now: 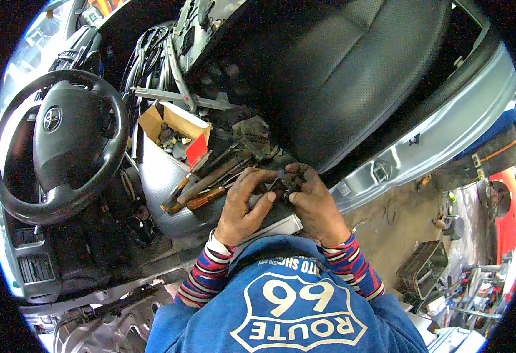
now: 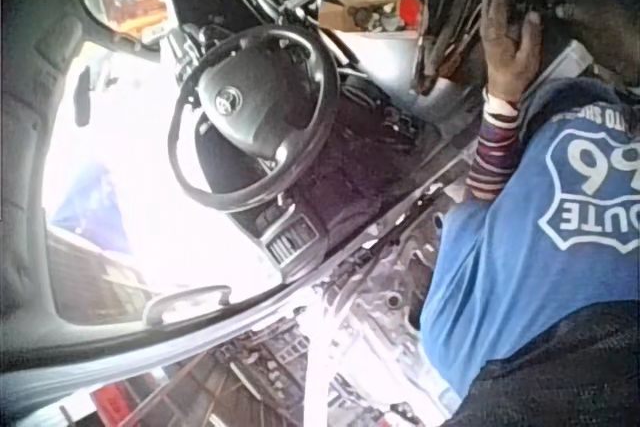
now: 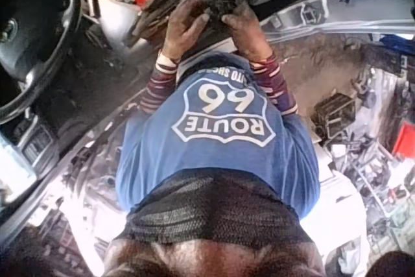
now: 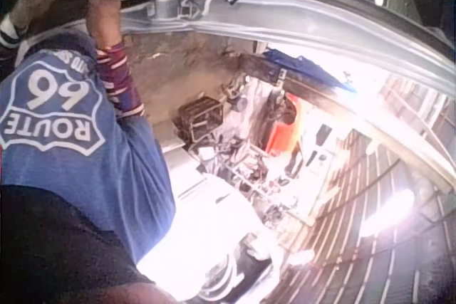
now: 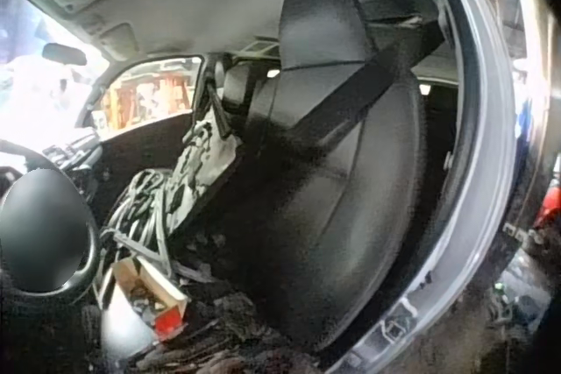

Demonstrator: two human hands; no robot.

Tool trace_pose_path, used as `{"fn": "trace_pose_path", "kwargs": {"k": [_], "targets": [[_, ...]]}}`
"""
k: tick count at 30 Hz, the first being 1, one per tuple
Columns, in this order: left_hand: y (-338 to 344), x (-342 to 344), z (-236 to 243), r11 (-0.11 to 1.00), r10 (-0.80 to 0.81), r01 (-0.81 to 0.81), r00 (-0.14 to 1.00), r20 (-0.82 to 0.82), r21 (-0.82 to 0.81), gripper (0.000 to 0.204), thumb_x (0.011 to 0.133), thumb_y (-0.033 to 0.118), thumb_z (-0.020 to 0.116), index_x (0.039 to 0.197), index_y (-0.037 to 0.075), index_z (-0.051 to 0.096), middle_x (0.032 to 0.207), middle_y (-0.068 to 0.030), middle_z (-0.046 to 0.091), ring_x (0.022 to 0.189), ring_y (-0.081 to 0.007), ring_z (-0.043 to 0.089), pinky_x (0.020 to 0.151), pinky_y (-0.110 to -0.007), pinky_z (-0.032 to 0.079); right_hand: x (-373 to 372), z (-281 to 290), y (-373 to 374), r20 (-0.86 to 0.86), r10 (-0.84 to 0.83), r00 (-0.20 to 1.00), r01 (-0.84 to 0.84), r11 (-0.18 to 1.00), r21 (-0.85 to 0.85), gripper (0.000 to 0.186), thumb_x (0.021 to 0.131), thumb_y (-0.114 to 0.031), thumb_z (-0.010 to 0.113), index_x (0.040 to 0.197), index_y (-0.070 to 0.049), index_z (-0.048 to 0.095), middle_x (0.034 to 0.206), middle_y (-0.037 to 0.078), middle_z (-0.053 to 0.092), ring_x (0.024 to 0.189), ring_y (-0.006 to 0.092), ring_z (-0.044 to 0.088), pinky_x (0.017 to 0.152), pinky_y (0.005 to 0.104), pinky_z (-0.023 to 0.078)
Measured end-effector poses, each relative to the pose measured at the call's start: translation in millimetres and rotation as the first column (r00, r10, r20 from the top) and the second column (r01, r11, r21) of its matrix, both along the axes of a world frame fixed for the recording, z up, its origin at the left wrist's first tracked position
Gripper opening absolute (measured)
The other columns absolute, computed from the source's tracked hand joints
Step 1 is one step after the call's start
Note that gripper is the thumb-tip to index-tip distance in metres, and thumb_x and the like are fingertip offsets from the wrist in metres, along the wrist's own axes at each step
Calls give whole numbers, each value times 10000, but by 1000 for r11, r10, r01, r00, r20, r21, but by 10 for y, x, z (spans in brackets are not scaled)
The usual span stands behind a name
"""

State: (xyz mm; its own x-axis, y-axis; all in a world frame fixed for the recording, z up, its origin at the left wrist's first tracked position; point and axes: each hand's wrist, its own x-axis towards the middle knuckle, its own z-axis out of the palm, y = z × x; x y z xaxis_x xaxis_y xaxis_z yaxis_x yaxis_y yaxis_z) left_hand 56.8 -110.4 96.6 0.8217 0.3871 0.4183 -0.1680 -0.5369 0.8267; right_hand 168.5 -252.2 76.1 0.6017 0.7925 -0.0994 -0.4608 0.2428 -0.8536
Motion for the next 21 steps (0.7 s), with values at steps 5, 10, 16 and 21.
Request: {"fn": "trace_pose_path", "kwargs": {"k": [5,10,16,21], "targets": [[60,-17,-43,993,-73,69,997,-40,-99,252,891,123,685,1115,10,660,1061,-158,643,1034,-322,607,923,-393,466,-32,19,-13,187,74,980,-40,982,-182,735,833,-3,631,1494,-67,316,1348,134,534,1247,225,519,1057,373,429],[416,-201,-103,999,32,-35,996,-88,-31,223,892,132,700,1067,0,663,1007,-145,633,990,-294,624,881,-362,484,-152,78,-55,220,112,969,-79,985,-156,832,865,-50,664,1559,-64,204,1347,194,532,1179,277,578,1049,397,452],[1349,-241,-233,666,721,-739,672,170,99,152,904,109,671,1017,8,683,926,-140,695,863,-273,683,808,-364,523,-73,7,-147,259,125,958,-44,954,-298,532,932,-152,638,1405,3,450,1169,150,637,1043,241,638,933,351,517],[1803,-127,-541,531,843,-807,533,-71,258,225,885,218,669,988,20,688,957,-195,692,935,-375,665,843,-438,520,45,-93,-305,312,102,944,14,936,-351,435,950,-168,617,1333,8,511,1117,139,661,963,222,658,846,339,551]]}}
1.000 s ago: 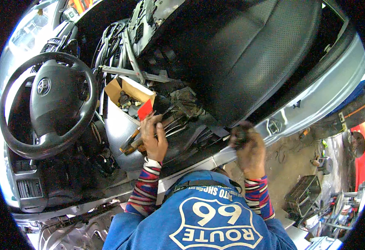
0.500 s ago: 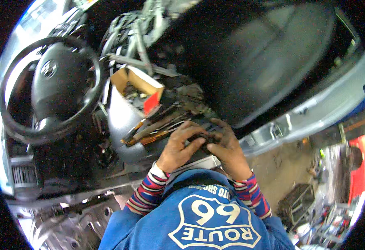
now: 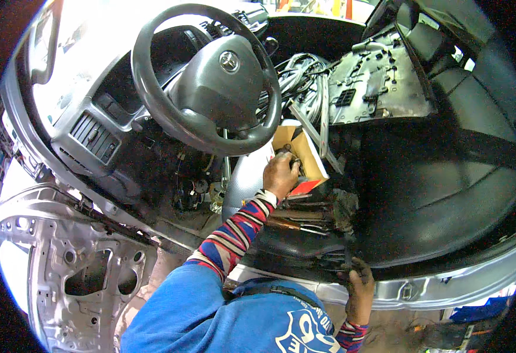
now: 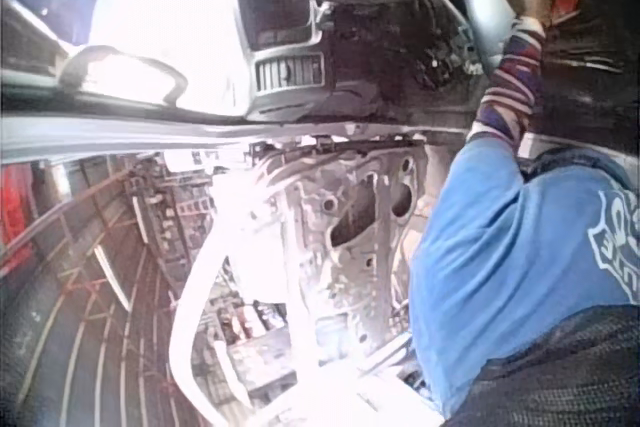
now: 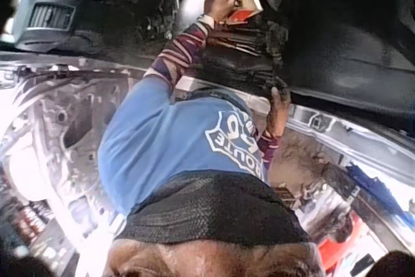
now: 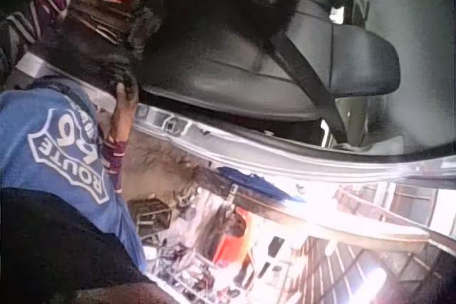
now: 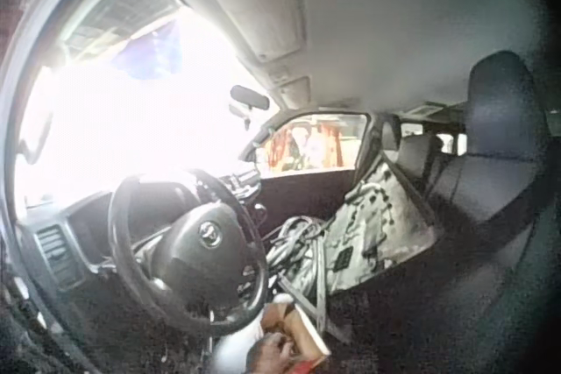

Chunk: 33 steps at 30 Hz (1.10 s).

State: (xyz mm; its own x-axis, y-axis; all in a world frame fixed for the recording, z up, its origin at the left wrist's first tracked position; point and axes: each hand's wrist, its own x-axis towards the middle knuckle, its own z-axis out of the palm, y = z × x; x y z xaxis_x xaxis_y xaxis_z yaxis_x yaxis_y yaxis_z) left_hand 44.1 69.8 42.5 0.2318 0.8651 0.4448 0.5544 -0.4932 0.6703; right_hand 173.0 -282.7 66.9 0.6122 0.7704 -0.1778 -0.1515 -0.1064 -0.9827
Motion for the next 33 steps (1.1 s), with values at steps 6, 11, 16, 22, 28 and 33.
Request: {"fn": "trace_pose_path", "kwargs": {"k": [6,11,16,22,28,33], "targets": [[-58,79,-93,997,17,-21,999,49,72,328,871,203,693,1142,31,624,1111,-234,590,1039,-405,604,894,-475,497,42,-56,-136,-26,-57,998,56,998,-35,401,961,-192,608,1310,-8,536,1099,128,670,913,210,675,791,323,547],[-580,-72,13,990,44,-64,987,155,128,341,870,147,683,1175,45,568,1208,-219,524,1108,-421,554,913,-502,465,65,-1,-292,97,-237,967,239,971,-1,387,961,-226,612,1280,-12,563,1059,92,656,931,172,641,796,290,505],[-1269,-343,-125,894,-416,400,909,41,200,227,858,103,656,1072,30,634,1048,-189,592,1003,-384,600,877,-455,502,212,270,-420,154,-624,766,557,765,325,347,986,-237,601,1223,16,609,997,94,665,854,171,597,753,306,475],[-1396,-376,-353,835,-530,537,844,-88,123,270,914,225,630,739,24,583,727,-150,578,681,-360,618,638,-476,519,551,657,-530,414,-875,252,712,457,533,455,977,-269,630,1277,64,552,1181,214,594,978,277,568,820,381,494],[-1433,-395,-463,868,-482,482,876,-27,124,308,883,284,658,695,44,611,702,-160,603,646,-356,611,629,-480,506,978,815,-752,720,-693,-34,774,437,458,432,990,-236,623,1355,-10,571,1188,148,675,924,208,637,763,313,535],[-1424,-354,-467,899,-397,409,912,-103,157,266,885,196,661,685,31,601,666,-152,555,616,-366,573,580,-479,436,1166,619,-718,595,-785,170,621,554,554,338,977,-91,612,1298,17,607,1260,130,658,893,172,639,623,250,522]]}}
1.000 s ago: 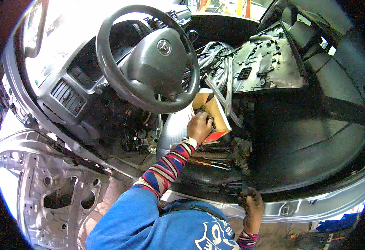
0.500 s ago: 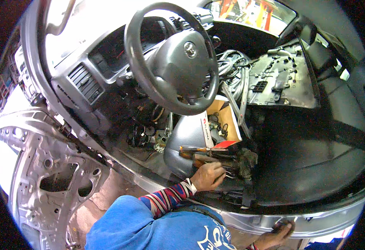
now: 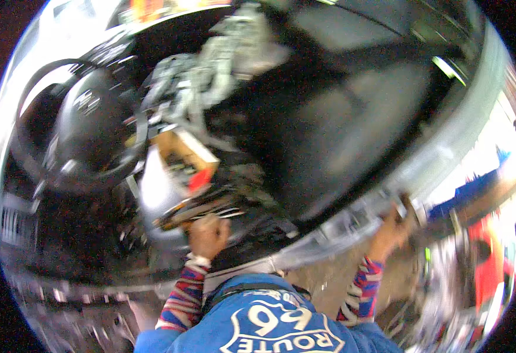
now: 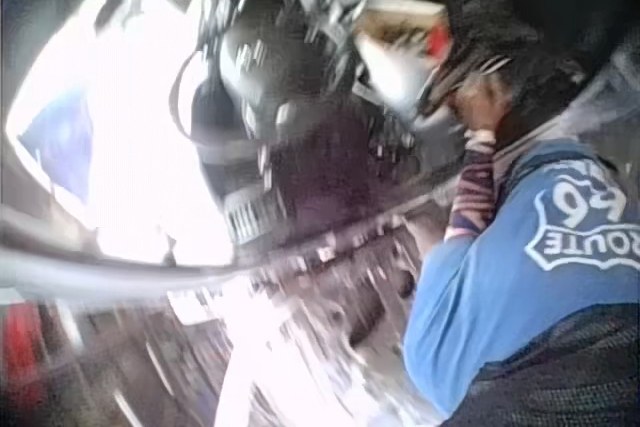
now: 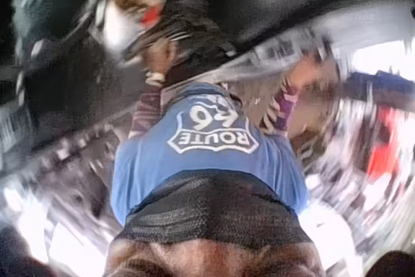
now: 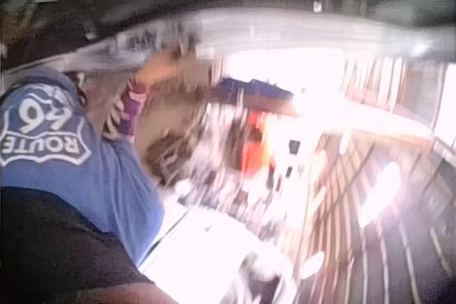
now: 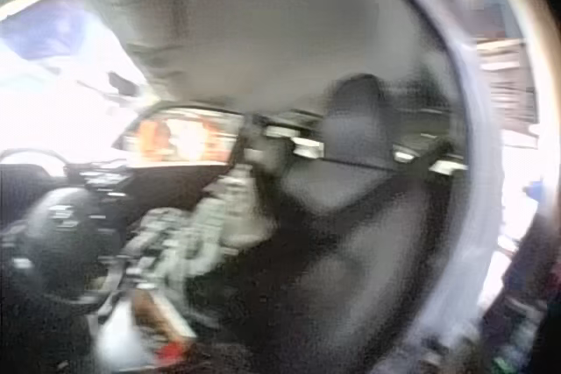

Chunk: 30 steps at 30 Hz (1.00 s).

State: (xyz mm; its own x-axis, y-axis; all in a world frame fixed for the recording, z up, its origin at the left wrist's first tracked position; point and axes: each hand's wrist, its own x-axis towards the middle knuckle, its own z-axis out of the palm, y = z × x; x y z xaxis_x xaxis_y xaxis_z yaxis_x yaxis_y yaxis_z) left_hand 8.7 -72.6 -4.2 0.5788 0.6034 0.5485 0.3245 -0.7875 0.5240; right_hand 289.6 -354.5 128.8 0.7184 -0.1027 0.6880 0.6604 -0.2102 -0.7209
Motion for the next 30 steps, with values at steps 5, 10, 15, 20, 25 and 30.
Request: {"fn": "trace_pose_path", "kwargs": {"k": [5,10,15,20,25,30], "targets": [[-14,89,49,999,17,-17,1000,-9,29,230,905,137,630,728,-2,583,704,-195,546,643,-407,568,584,-483,425,95,172,-38,-9,-50,999,48,988,-147,252,936,-102,606,1137,18,699,1063,164,711,977,251,652,896,355,487],[-4,87,36,997,-16,17,1000,-20,81,254,926,123,602,716,-3,534,691,-194,521,622,-409,540,566,-489,398,21,385,-27,-87,-28,996,2,958,-287,282,913,-202,674,1113,-6,707,835,151,705,699,255,660,661,357,506],[-38,53,4,999,-36,36,999,-2,30,249,930,103,582,716,-11,524,675,-196,506,600,-404,522,549,-485,376,152,372,35,-13,-87,996,70,872,-485,319,893,-341,717,1025,-52,728,788,176,697,681,340,675,630,418,516],[-33,8,-21,1000,-3,2,1000,20,16,294,942,147,601,698,6,520,670,-185,509,612,-397,542,556,-469,409,281,367,72,-119,-29,993,-42,832,-553,338,904,-324,702,1018,-7,730,795,151,716,682,236,669,658,351,501],[8,-9,-29,1000,18,-18,1000,11,-14,264,929,130,609,710,2,537,691,-183,532,623,-389,559,567,-463,428,309,416,25,-216,52,975,-166,816,-554,276,945,-253,641,1061,-13,711,985,173,726,887,306,685,830,375,516],[1,-18,-44,996,57,-51,995,80,-70,255,933,131,600,720,-1,553,700,-202,529,638,-404,560,585,-472,432,336,401,20,-245,114,963,-227,834,-503,317,950,-249,632,1099,26,680,1019,184,722,902,302,683,851,374,513]]}}
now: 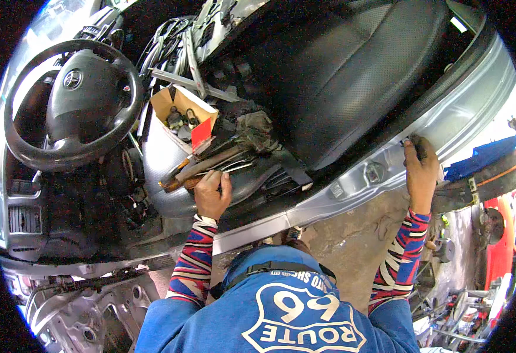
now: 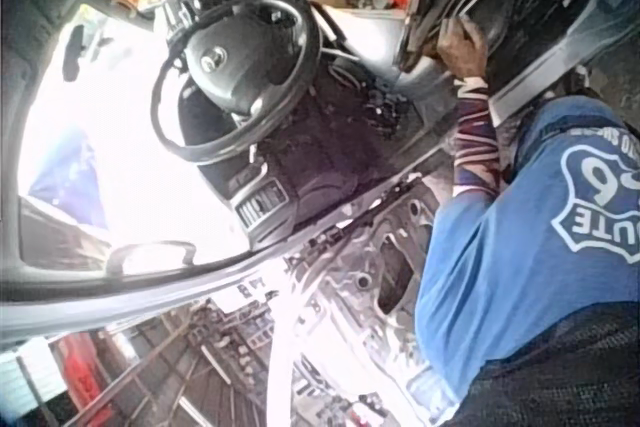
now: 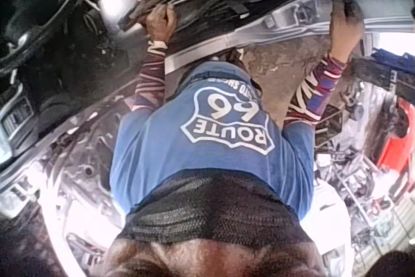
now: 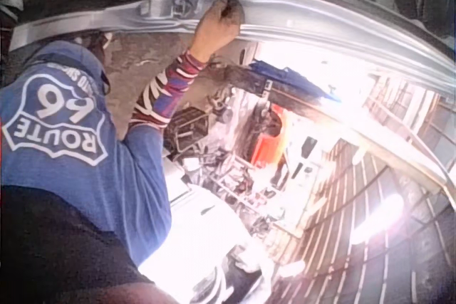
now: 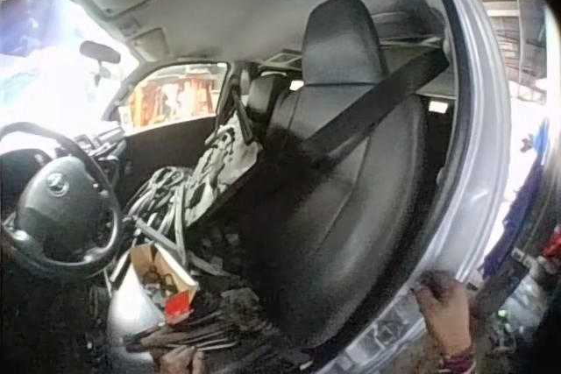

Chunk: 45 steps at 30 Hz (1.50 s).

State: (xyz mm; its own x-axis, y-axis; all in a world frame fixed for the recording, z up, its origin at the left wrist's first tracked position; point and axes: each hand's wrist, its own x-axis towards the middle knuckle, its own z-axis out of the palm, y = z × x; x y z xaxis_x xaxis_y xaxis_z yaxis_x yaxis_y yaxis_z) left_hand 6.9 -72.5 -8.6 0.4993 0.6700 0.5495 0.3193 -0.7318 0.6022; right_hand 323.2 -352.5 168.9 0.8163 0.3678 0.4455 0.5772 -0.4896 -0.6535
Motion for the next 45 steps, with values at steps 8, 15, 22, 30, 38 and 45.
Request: {"fn": "trace_pose_path", "kwargs": {"k": [8,15,22,30,38,45], "targets": [[36,61,-49,999,2,-1,1000,-21,32,300,959,120,560,700,-21,504,660,-204,494,587,-398,505,555,-482,370,27,-120,-64,-93,26,995,-24,999,25,244,927,-221,644,1018,1,684,914,224,702,823,342,684,754,399,516],[11,64,-3,1000,-6,8,997,-72,22,291,973,114,537,718,-22,503,676,-202,500,605,-393,512,568,-470,369,-101,-34,52,114,-2,993,-10,994,104,227,889,-224,706,932,-1,695,748,188,665,669,321,650,635,397,496],[3,64,-12,1000,-19,19,998,-58,1,283,975,115,536,730,-26,532,684,-205,512,618,-393,526,577,-474,384,-103,36,-4,256,-78,964,104,990,-93,284,906,-305,691,911,-22,701,758,198,671,678,390,650,619,436,501],[36,10,-17,999,35,-32,996,-77,33,270,933,153,614,712,12,552,691,-181,551,633,-386,584,579,-479,447,-75,78,11,353,-32,935,150,938,-311,288,966,-295,592,1001,-40,721,825,220,693,711,409,660,633,464,508],[4,-2,80,1000,1,0,999,-39,20,287,939,142,598,697,3,532,665,-185,524,599,-380,554,569,-463,426,-52,37,-71,364,-9,931,48,994,-98,251,941,-207,656,1099,-19,708,1048,147,736,958,288,705,857,366,530],[0,1,98,1000,-11,11,999,-46,-14,276,939,155,602,712,3,557,679,-185,536,613,-378,566,576,-459,441,12,-117,-25,333,-27,942,53,996,-68,248,962,-203,627,1120,-19,676,1054,161,727,978,313,694,883,392,525]]}}
